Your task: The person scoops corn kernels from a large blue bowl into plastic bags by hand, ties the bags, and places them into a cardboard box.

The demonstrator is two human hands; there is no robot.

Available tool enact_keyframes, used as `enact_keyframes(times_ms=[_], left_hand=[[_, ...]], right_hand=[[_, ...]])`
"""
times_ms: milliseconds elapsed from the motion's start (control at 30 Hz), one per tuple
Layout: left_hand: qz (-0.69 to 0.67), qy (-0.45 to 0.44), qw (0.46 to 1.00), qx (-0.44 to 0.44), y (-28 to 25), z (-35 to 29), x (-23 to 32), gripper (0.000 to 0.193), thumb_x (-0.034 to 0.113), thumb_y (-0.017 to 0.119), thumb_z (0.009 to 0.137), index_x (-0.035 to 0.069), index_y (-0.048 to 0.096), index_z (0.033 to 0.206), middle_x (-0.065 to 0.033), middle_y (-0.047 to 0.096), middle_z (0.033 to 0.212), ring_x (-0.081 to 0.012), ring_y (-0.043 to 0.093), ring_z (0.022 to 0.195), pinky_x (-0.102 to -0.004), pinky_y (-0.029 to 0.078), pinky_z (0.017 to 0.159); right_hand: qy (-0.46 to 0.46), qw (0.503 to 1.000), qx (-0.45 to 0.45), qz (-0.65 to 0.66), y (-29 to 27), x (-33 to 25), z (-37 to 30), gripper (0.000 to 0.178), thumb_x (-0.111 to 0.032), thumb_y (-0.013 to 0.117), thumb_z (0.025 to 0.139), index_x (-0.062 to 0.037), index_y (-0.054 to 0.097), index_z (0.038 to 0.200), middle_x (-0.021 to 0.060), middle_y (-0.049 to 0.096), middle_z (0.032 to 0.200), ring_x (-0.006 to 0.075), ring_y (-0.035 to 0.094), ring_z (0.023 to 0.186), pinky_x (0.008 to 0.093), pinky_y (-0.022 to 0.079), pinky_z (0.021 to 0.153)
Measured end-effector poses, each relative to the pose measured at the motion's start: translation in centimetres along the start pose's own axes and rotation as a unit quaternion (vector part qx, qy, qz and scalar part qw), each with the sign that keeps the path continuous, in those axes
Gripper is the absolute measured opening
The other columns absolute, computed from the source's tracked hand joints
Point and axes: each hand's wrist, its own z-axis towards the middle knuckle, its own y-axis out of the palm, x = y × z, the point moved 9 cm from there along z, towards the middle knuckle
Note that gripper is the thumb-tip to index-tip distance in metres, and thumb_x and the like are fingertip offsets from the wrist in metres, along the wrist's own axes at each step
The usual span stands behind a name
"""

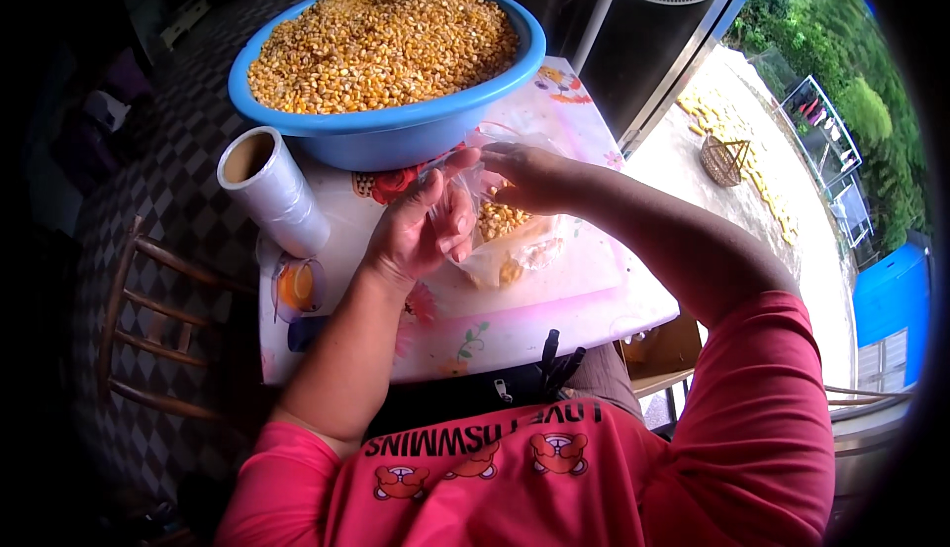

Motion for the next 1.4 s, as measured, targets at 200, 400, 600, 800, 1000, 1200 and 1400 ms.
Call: enact_keyframes(times_ms=[200,400,600,800,1000,1200,1400], left_hand=[[0.0,0.012,1.0,0.003,-0.3,-0.1,0.3,0.058,0.043,0.061,0.083,0.005,0.046,0.125,-0.0038,0.054,0.064,-0.0102,0.047,0.047,-0.0282,0.049,0.048],[0.058,0.051,0.996,0.043,-1.0,0.0,1.4,0.047,0.039,0.057,0.088,0.011,0.05,0.125,-0.0033,0.057,0.067,-0.0093,0.047,0.046,-0.0282,0.049,0.05],[0.068,0.084,0.993,0.046,-1.0,-0.1,2.4,0.056,0.043,0.06,0.085,0.007,0.046,0.125,-0.003,0.055,0.066,-0.0108,0.051,0.053,-0.0301,0.051,0.053],[0.06,0.091,0.993,0.035,-0.3,-0.4,2.7,0.056,0.042,0.058,0.086,0.008,0.043,0.129,-0.0038,0.055,0.069,-0.0119,0.051,0.054,-0.0315,0.052,0.057],[0.055,0.057,0.996,0.033,-0.3,-0.3,1.6,0.057,0.041,0.056,0.088,0.008,0.039,0.132,-0.0034,0.055,0.07,-0.0117,0.05,0.053,-0.0315,0.052,0.056],[0.048,0.054,0.994,0.082,-2.4,0.0,1.0,0.057,0.041,0.053,0.09,0.008,0.036,0.134,-0.0032,0.055,0.07,-0.0109,0.049,0.052,-0.0298,0.05,0.052],[0.068,0.033,0.994,0.084,-2.2,0.1,0.7,0.07,0.045,0.056,0.087,0.003,0.029,0.137,-0.0023,0.053,0.067,-0.0098,0.048,0.052,-0.028,0.05,0.05]], right_hand=[[0.169,0.972,-0.128,-0.098,-0.6,1.3,-1.7,0.062,-0.01,0.065,0.075,-0.011,0.041,0.132,0.0174,0.054,0.121,0.0324,0.055,0.108,0.0428,0.044,0.09],[0.134,0.984,-0.045,-0.109,-4.0,1.3,-4.1,0.082,-0.005,0.072,0.067,-0.0078,0.031,0.138,0.0182,0.043,0.134,0.0322,0.047,0.12,0.0398,0.04,0.098],[0.167,0.98,-0.015,-0.104,-4.6,-0.5,-4.8,0.093,-0.005,0.076,0.063,-0.0067,0.024,0.14,0.0227,0.042,0.132,0.034,0.05,0.115,0.0396,0.044,0.095],[0.158,0.976,0.03,-0.147,-4.9,-1.1,-5.1,0.102,-0.011,0.079,0.06,-0.0072,0.018,0.142,0.0263,0.043,0.128,0.0367,0.055,0.104,0.0409,0.046,0.089],[0.132,0.979,-0.108,-0.109,-4.3,-0.6,-4.7,0.076,-0.01,0.071,0.072,-0.0132,0.034,0.138,0.0201,0.057,0.115,0.0304,0.058,0.104,0.0393,0.047,0.088],[0.116,0.984,0.071,0.119,-11.0,-3.1,0.2,0.012,-0.014,0.059,0.086,-0.0036,0.062,0.091,0.0095,0.066,0.074,0.0143,0.065,0.065,0.0288,0.054,0.06],[0.054,0.988,0.062,-0.128,-11.5,-1.0,9.5,0.017,-0.017,0.055,0.086,-0.0039,0.064,0.091,0.0148,0.065,0.081,0.022,0.065,0.076,0.0326,0.052,0.063]])
